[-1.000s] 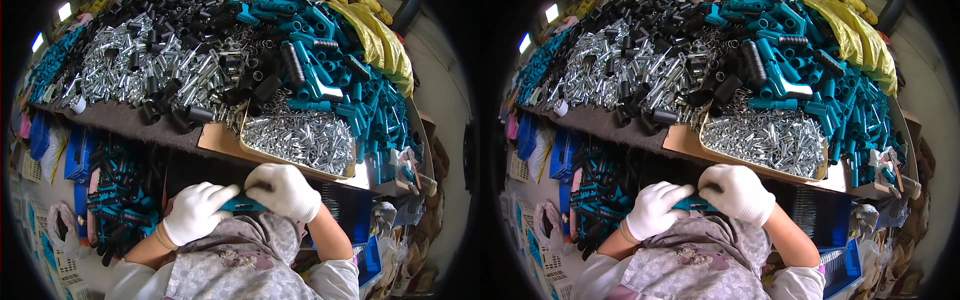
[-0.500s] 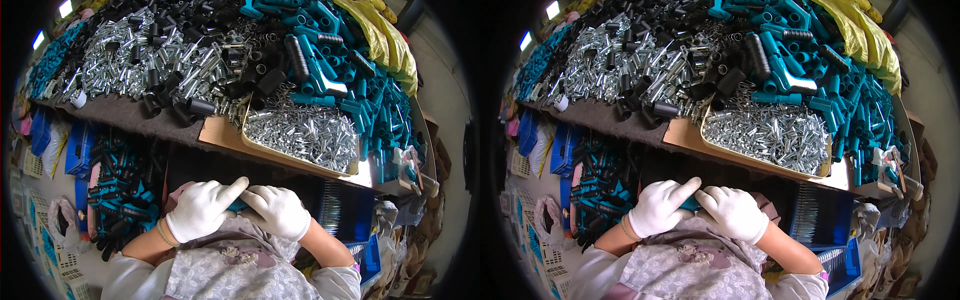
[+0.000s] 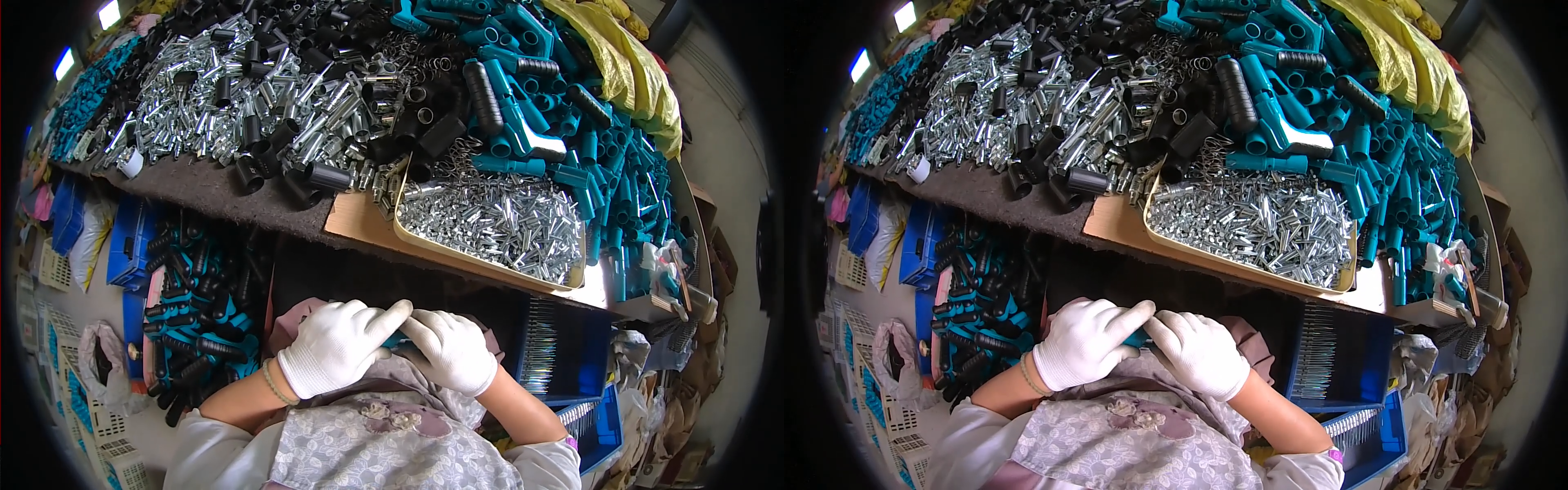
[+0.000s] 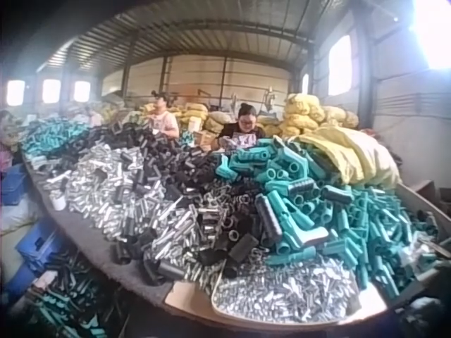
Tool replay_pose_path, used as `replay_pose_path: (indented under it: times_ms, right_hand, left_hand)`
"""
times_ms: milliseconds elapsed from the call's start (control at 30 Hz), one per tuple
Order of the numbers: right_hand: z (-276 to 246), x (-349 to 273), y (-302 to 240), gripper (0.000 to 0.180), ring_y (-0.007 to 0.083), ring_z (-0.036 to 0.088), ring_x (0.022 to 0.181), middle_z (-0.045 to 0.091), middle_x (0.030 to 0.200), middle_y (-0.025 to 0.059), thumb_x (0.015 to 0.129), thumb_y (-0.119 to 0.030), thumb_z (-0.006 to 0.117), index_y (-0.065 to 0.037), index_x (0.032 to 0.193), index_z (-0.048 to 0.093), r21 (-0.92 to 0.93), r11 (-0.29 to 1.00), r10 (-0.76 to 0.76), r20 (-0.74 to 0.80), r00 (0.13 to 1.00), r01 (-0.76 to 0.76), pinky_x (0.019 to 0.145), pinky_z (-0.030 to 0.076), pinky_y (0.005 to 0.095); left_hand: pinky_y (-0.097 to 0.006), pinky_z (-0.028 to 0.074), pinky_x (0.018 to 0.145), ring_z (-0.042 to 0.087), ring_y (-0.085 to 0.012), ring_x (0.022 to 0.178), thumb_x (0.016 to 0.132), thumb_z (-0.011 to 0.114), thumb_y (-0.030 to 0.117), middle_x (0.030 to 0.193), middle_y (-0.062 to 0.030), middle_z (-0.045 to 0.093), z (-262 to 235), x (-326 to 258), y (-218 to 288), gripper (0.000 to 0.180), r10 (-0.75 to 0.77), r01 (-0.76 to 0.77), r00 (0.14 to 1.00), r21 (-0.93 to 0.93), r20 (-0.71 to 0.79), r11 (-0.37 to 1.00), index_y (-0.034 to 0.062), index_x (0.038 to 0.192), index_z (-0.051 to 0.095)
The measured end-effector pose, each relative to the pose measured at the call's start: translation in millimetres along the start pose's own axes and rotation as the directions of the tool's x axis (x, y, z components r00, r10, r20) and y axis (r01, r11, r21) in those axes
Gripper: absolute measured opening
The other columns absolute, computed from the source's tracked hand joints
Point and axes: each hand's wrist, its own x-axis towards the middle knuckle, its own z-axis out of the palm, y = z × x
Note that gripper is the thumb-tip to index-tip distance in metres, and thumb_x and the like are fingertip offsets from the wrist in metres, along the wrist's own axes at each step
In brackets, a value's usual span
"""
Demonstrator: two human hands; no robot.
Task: Assembling mechanical hardware components including metal tubes, springs, and plastic handles at a factory workstation.
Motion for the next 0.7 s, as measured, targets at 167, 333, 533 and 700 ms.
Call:
replay_pose_path:
  times_ms: [167,333,533,700]
  right_hand:
    - [0.1,0.5,2.4,0.038,0.0239,0.066,0.087,0.065,0.109,0.0099,0.080,-0.019,0.069,-0.004,0.113,0.062,-0.039,0.999,-0.028,0.026,0.999,0.029,0.075,0.055,0.0348]
    - [2.2,-1.7,1.8,0.037,0.0246,0.065,0.085,0.065,0.106,0.0100,0.079,-0.018,0.069,-0.004,0.113,0.062,0.080,0.993,0.084,0.033,0.996,-0.086,0.074,0.054,0.0358]
    - [2.2,1.9,5.7,0.038,0.0257,0.062,0.088,0.064,0.102,0.0091,0.077,-0.015,0.066,-0.005,0.114,0.062,0.074,0.995,-0.060,-0.013,0.998,0.061,0.077,0.051,0.0373]
    - [-5.2,14.7,17.0,0.034,0.0235,0.061,0.091,0.065,0.102,0.0063,0.077,-0.018,0.065,-0.008,0.110,0.064,-0.017,0.975,-0.220,-0.003,0.976,0.220,0.079,0.050,0.0361]
  left_hand:
    - [-0.030,0.052,0.068,0.063,-0.0183,0.078,0.078,0.073,0.031,0.090,-0.0029,0.065,0.2,0.8,-0.3,0.067,0.007,-0.007,0.999,0.001,0.033,1.000,0.0042,0.136,0.054]
    - [-0.030,0.052,0.069,0.063,-0.0184,0.079,0.079,0.073,0.031,0.091,-0.0030,0.065,-0.8,2.9,0.5,0.068,0.017,-0.018,0.998,0.008,0.067,1.000,0.0039,0.138,0.052]
    - [-0.041,0.057,0.068,0.071,-0.0350,0.082,0.082,0.076,0.026,0.099,-0.0207,0.069,10.6,-9.5,3.0,0.068,-0.208,0.238,0.970,-0.319,0.123,0.918,0.0046,0.139,0.046]
    - [-0.042,0.057,0.074,0.070,-0.0382,0.090,0.083,0.076,0.021,0.105,-0.0217,0.069,17.6,-13.9,0.7,0.065,-0.342,0.395,0.919,-0.458,0.198,0.797,0.0048,0.138,0.045]
